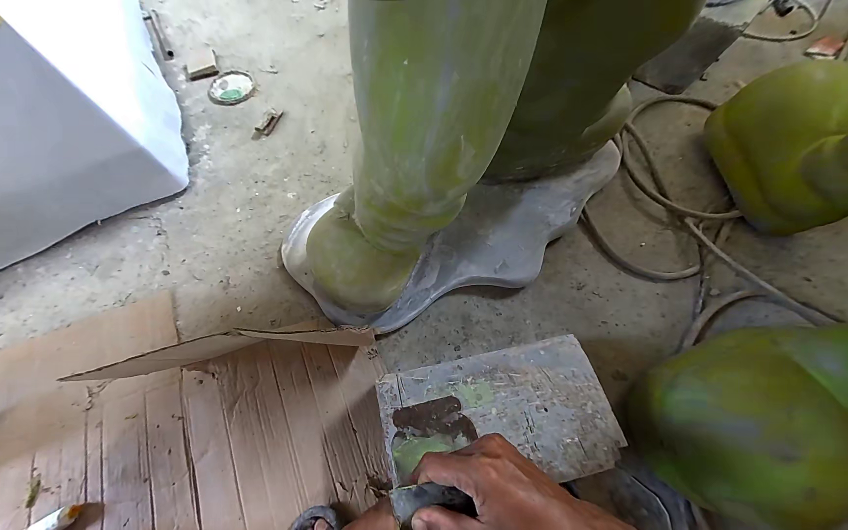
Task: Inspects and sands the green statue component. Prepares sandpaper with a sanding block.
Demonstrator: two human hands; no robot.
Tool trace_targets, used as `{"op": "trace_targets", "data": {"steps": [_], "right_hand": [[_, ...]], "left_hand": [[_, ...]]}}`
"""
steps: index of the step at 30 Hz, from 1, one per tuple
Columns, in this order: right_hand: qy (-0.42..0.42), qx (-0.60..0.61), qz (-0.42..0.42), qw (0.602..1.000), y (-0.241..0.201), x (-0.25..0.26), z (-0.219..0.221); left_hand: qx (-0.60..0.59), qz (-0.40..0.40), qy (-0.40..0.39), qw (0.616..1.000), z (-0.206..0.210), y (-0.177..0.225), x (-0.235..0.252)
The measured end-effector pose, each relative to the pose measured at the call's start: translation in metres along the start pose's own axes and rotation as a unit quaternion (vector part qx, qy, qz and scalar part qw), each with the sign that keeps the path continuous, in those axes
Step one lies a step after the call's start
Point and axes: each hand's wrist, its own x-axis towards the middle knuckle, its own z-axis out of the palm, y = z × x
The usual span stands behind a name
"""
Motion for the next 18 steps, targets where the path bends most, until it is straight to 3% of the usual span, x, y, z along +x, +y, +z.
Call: {"op": "trace_targets", "data": {"steps": [3,6,8,11,14,18], "right_hand": [[0.08,0.029,-0.005,0.996,0.003,-0.001,-0.011],[0.186,0.017,0.075,0.98,0.008,-0.004,-0.022],[0.204,0.034,0.148,0.967,0.01,-0.004,-0.024],[0.215,0.048,0.192,0.956,0.012,-0.003,-0.017],[0.225,0.054,0.198,0.953,0.011,0.0,-0.01],[0.225,0.035,0.196,0.954,0.01,0.004,-0.009]], "left_hand": [[-0.07,0.096,0.017,0.993,0.0,0.006,0.01],[-0.122,0.154,0.055,0.979,-0.002,0.008,0.017],[-0.145,0.167,0.1,0.97,-0.003,0.005,0.018],[-0.163,0.185,0.151,0.957,0.0,0.001,0.02],[-0.116,0.189,0.178,0.959,0.0,-0.002,0.021],[0.063,0.141,0.211,0.965,0.001,0.006,0.015]]}}
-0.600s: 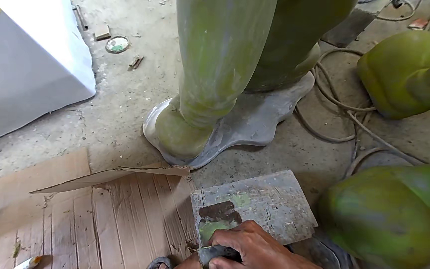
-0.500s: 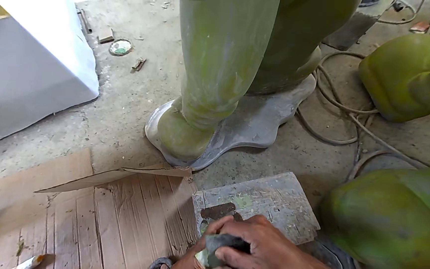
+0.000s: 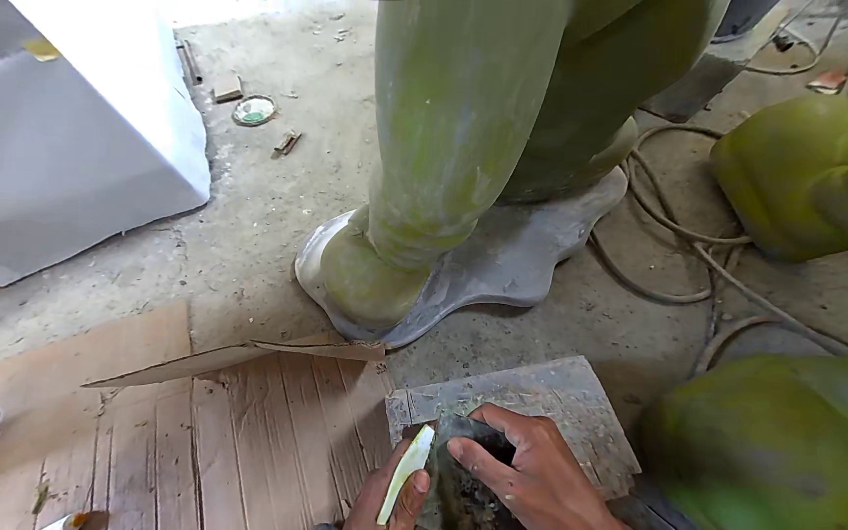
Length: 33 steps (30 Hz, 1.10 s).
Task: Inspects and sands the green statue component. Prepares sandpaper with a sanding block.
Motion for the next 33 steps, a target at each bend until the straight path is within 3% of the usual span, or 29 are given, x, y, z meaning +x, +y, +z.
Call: {"op": "trace_targets", "data": {"steps": [4,12,15,18,26,33], "right_hand": [[-0.022,0.002,0.0,1.0,0.001,-0.001,0.0],[-0.064,-0.027,-0.05,0.996,0.005,-0.001,-0.006],[-0.039,-0.024,-0.08,0.996,0.004,-0.002,-0.005],[-0.023,-0.01,-0.056,0.998,0.0,-0.002,-0.008],[-0.054,-0.019,-0.034,0.998,0.001,-0.005,-0.008],[-0.051,0.015,-0.051,0.997,-0.001,-0.006,-0.012]], "left_hand": [[0.12,-0.009,-0.044,0.992,-0.004,0.01,-0.002],[0.148,-0.013,-0.116,0.982,-0.009,0.01,-0.001],[0.118,0.008,-0.078,0.99,-0.005,0.008,-0.004],[0.066,0.055,-0.048,0.995,-0.002,0.006,-0.002],[0.14,0.008,-0.087,0.986,-0.003,0.011,-0.007],[0.112,0.06,-0.06,0.99,0.0,0.006,-0.009]]}}
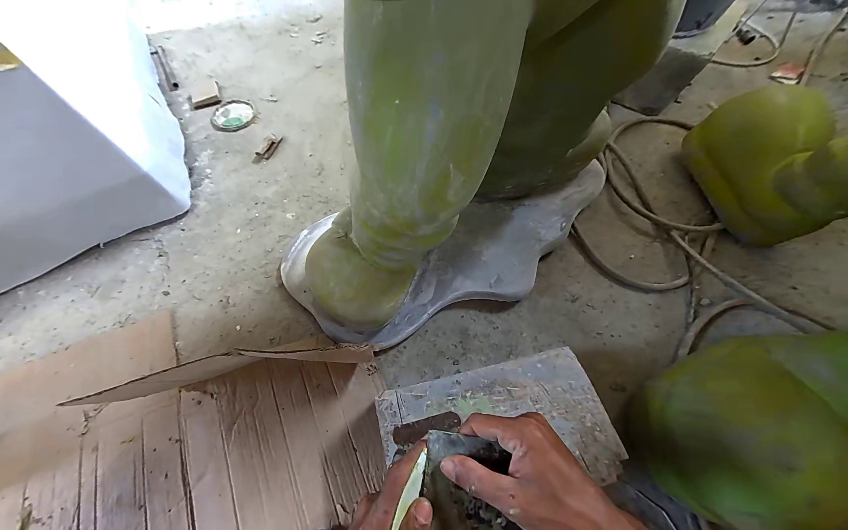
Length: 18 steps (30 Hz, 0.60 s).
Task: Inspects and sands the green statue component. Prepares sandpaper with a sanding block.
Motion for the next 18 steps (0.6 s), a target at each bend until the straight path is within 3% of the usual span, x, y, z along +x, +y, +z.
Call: {"op": "trace_targets", "data": {"steps": [11,18], "right_hand": [[-0.034,-0.03,-0.025,0.999,0.001,0.002,-0.007],[-0.016,-0.024,-0.018,0.999,0.001,0.001,-0.009]], "left_hand": [[0.149,0.021,-0.049,0.987,-0.011,0.011,0.004],[0.08,0.026,-0.04,0.996,-0.011,0.008,0.003]]}}
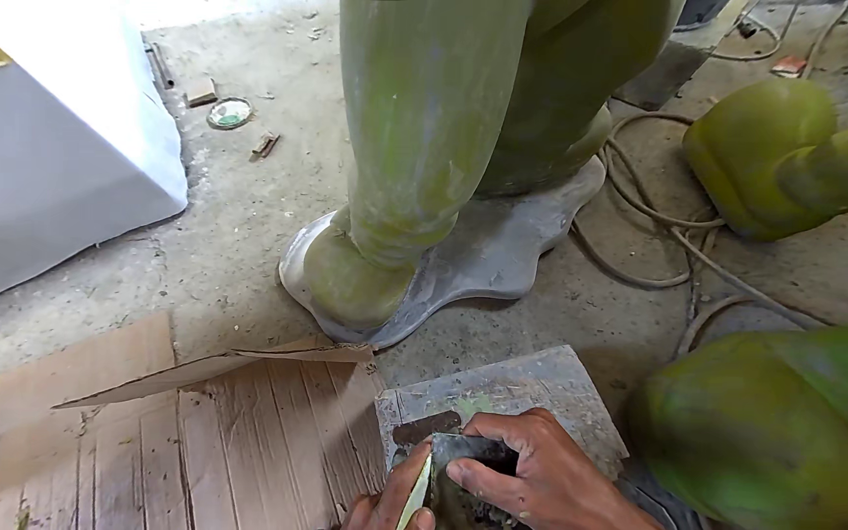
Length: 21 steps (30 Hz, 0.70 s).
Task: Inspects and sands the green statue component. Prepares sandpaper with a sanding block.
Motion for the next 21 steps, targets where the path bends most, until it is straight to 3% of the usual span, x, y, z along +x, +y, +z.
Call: {"op": "trace_targets", "data": {"steps": [12,21], "right_hand": [[-0.032,-0.024,-0.004,0.999,-0.0038,-0.0028,0.0079],[-0.004,-0.034,-0.02,0.999,-0.0028,-0.0007,0.0055]], "left_hand": [[0.001,-0.04,-0.043,0.998,-0.0006,0.0024,-0.005],[-0.079,-0.051,-0.032,0.995,0.0027,0.0013,-0.0019]]}}
